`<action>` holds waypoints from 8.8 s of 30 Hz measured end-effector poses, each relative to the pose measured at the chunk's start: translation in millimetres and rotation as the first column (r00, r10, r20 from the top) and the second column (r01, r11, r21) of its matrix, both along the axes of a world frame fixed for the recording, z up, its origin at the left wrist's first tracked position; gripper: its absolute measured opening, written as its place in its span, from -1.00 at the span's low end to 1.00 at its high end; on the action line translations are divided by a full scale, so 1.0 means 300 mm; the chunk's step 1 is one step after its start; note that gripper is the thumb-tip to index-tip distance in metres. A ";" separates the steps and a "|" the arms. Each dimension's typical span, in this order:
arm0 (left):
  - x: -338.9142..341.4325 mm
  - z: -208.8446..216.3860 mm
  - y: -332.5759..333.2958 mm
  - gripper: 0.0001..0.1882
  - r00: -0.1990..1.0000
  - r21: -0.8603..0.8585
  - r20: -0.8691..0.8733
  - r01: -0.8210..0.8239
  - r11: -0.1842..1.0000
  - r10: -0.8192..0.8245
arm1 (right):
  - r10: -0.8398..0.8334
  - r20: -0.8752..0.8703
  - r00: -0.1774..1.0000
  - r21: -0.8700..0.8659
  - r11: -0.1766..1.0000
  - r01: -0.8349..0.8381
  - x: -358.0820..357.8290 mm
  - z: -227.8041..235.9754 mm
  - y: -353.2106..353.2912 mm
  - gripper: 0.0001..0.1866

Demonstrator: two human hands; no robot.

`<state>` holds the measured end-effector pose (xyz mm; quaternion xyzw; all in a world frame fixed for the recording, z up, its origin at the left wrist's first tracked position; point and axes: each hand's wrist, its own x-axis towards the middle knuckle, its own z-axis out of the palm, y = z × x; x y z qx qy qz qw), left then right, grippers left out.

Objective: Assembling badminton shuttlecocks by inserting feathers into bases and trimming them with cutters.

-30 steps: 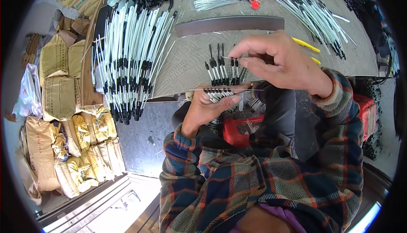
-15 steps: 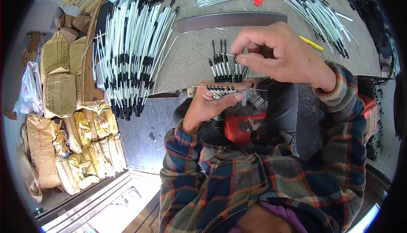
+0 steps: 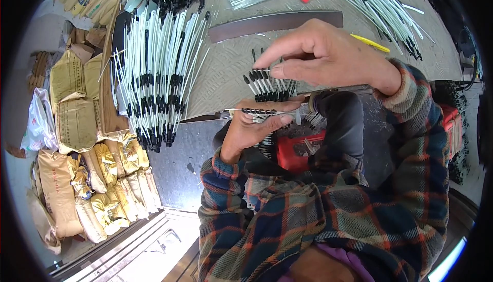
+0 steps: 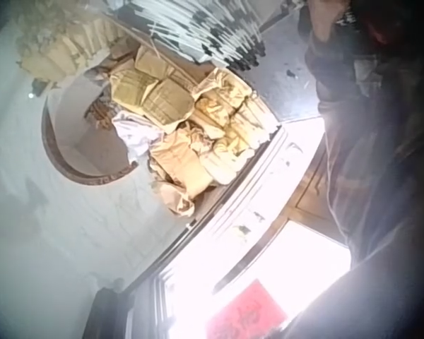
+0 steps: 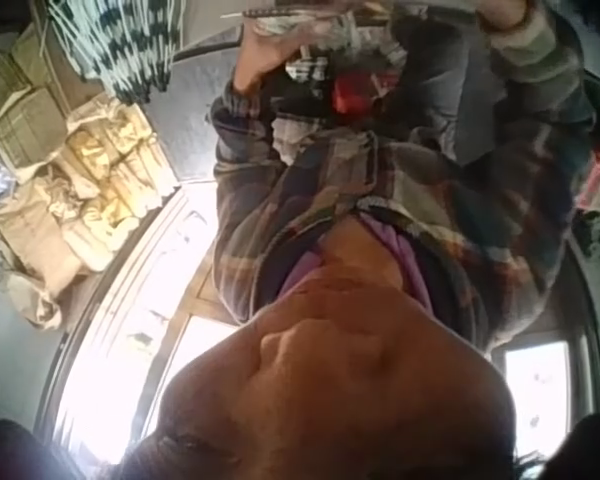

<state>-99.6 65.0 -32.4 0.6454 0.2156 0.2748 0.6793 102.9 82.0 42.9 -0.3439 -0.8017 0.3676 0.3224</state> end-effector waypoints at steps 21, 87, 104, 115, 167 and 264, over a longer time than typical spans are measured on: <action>-0.015 0.001 0.023 -0.72 0.996 0.040 0.065 0.058 0.998 -0.061 | 0.093 -0.055 0.994 -0.083 0.992 -0.097 -0.005 0.023 0.024 -0.79; -0.034 -0.176 -0.103 -0.61 0.999 0.219 0.017 -0.032 0.975 0.029 | 0.033 0.488 0.872 0.358 0.904 -0.234 -0.014 -0.340 0.011 -0.49; 0.057 -0.244 -0.154 0.16 0.409 0.886 0.086 -0.449 0.119 0.908 | 0.016 0.309 0.951 0.243 0.965 -0.096 0.021 -0.329 0.015 -0.42; -0.016 -0.074 0.051 -0.33 0.876 0.902 -0.367 0.253 0.349 0.313 | -0.006 0.232 0.973 -0.078 0.997 0.025 0.005 -0.289 0.045 -0.42; -0.023 -0.018 0.073 -0.20 0.796 0.784 -0.546 0.378 0.492 0.259 | -0.576 0.507 0.640 0.650 0.744 0.154 0.143 -0.298 0.024 -0.76; -0.064 -0.074 0.089 -0.07 0.841 0.837 -0.481 0.357 0.416 0.247 | -0.483 0.554 0.678 0.585 0.805 0.097 0.067 -0.259 0.066 -0.84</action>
